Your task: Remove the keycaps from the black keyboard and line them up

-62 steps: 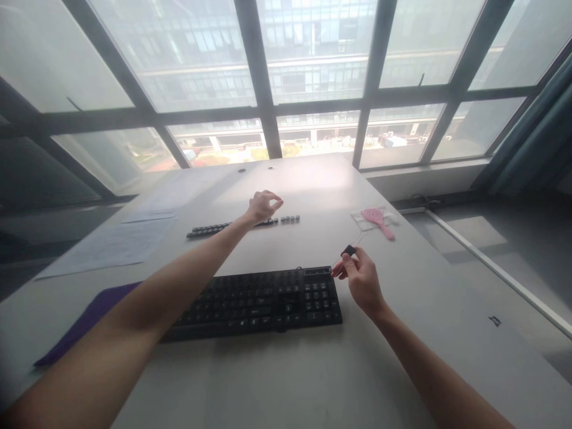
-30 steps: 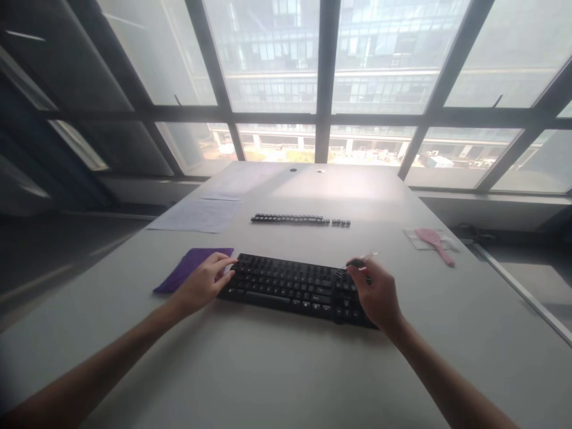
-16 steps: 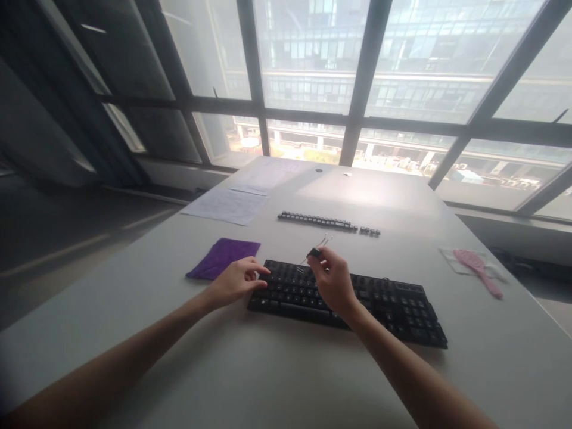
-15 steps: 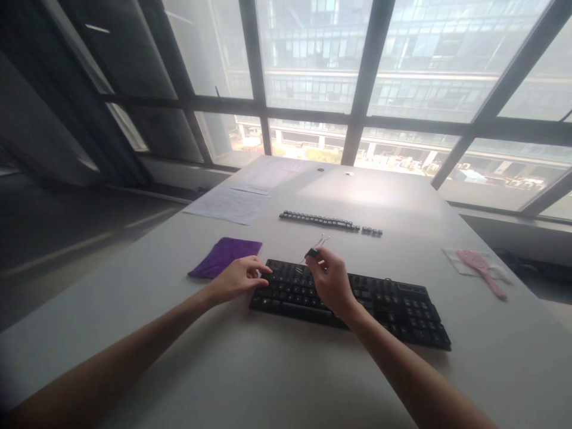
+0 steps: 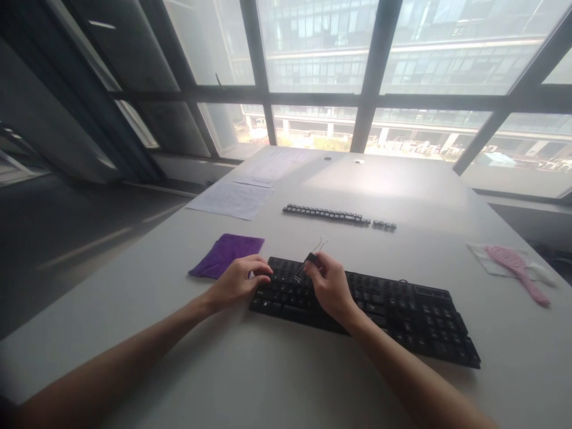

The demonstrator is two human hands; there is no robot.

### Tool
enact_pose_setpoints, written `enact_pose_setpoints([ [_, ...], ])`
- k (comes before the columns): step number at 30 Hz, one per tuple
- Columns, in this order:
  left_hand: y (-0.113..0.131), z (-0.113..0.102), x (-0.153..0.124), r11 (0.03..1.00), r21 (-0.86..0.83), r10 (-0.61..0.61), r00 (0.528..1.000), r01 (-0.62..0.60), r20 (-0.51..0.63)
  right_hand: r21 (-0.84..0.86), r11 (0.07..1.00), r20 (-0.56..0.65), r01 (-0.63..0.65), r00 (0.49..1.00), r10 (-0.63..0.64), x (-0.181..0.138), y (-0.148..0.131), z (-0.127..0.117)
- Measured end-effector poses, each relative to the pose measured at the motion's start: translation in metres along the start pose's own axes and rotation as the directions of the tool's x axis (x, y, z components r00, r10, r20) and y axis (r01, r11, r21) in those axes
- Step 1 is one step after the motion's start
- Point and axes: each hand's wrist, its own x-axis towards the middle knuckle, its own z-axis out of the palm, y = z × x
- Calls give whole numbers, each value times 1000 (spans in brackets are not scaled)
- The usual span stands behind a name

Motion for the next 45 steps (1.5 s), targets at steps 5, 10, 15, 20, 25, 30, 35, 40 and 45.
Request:
enact_pose_setpoints([
  [5,-3,5,-4,998,43,42,999,-42,-12,-9,1000,31,1,1000,0,1,-3,2],
  [10,-1,9,-5,1000,27,12,999,-11,-32,-11,1000,34,1,999,-1,1,-2,1],
  [15,3,8,-8,999,-12,-34,995,33,-96,3,1000,31,3,1000,-3,2,2,2],
  [20,4,-17,9,997,-81,-23,984,8,-175,27,1000,22,8,1000,-9,3,1,1],
  [25,-29,-36,69,1000,-15,2,954,-7,-301,27,1000,29,7,1000,-7,3,0,1],
  [30,-78,-29,139,997,47,-39,956,55,-291,35,999,17,-3,1000,2,3,2,1],
  [35,-106,-16,174,996,27,-72,949,84,-307,26,1000,22,-11,1000,10,3,2,1],
  [40,-115,-9,180,997,5,-71,939,78,-337,14,1000,37,-25,999,24,3,2,1],
  [45,-117,-7,184,996,8,-78,926,87,-369,5,1000,41,-26,999,26,2,1,0],
])
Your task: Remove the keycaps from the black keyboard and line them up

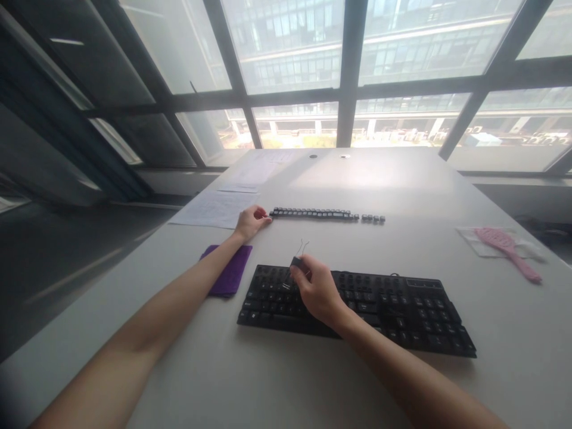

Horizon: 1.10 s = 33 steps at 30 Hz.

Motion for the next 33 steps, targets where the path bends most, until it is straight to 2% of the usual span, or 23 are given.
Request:
enact_pose_setpoints([
  [11,0,3,2,1000,17,-15,1000,15,-16,-5,1000,-2,2,1000,-2,0,0,1],
  [23,5,9,2,986,157,-49,997,57,-57,-1,1000,-1,4,1000,-4,0,-2,1],
  [33,9,9,0,983,173,-49,996,60,-70,-1,1000,-6,0,1000,0,0,-4,1],
])
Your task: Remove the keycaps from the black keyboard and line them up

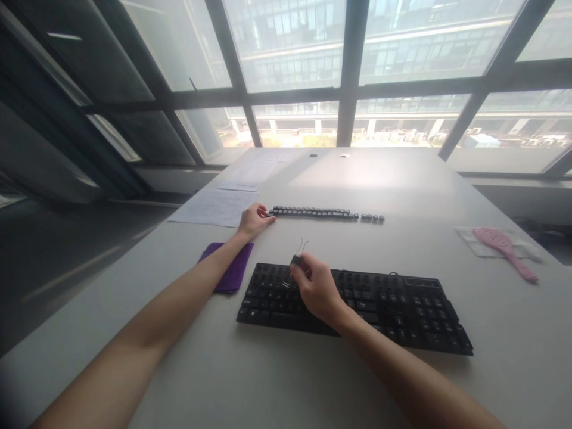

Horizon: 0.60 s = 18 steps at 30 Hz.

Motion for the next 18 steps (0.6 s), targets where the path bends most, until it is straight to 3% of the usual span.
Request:
enact_pose_setpoints([
  [18,3,-3,-2,1000,-10,1,1000,-1,17,-1,1000,-7,4,1000,-4,0,1,0],
])
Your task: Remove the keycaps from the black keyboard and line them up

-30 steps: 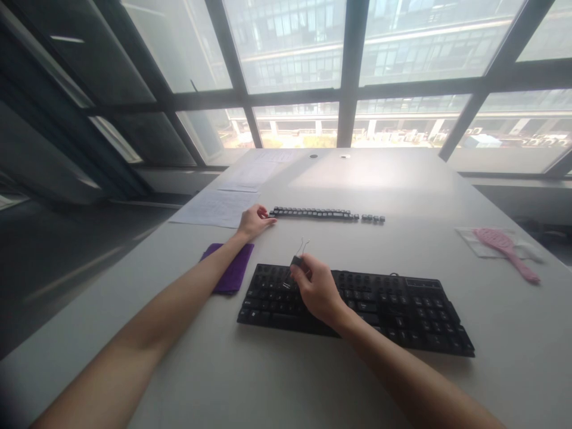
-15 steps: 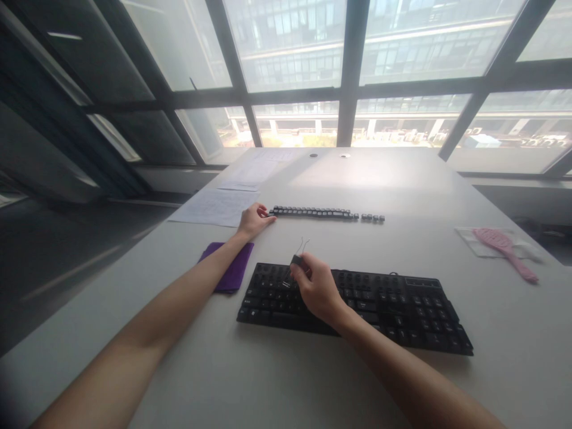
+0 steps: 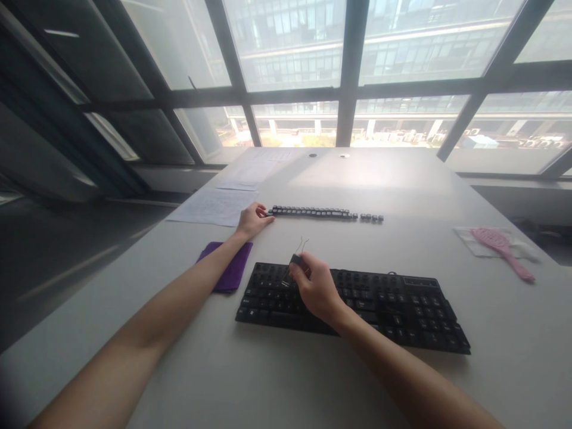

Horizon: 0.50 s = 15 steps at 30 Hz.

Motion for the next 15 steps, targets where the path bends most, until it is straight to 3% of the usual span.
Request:
enact_pose_setpoints([
  [4,5,-7,3,1000,-10,-16,1000,16,19,8,1000,-11,11,1000,-10,1,3,0],
  [8,26,-31,-8,999,-29,16,1000,-16,14,44,999,-52,24,998,-21,0,1,-1],
  [10,44,-48,-27,997,-43,73,997,-71,37,44,998,-65,40,997,-37,0,-4,-3],
  [13,70,-72,-74,979,-79,198,964,-186,178,1,996,-47,85,995,-85,-1,-14,0],
  [15,82,-84,-110,976,-90,214,945,-197,249,-21,994,-17,104,994,-104,0,-20,5],
])
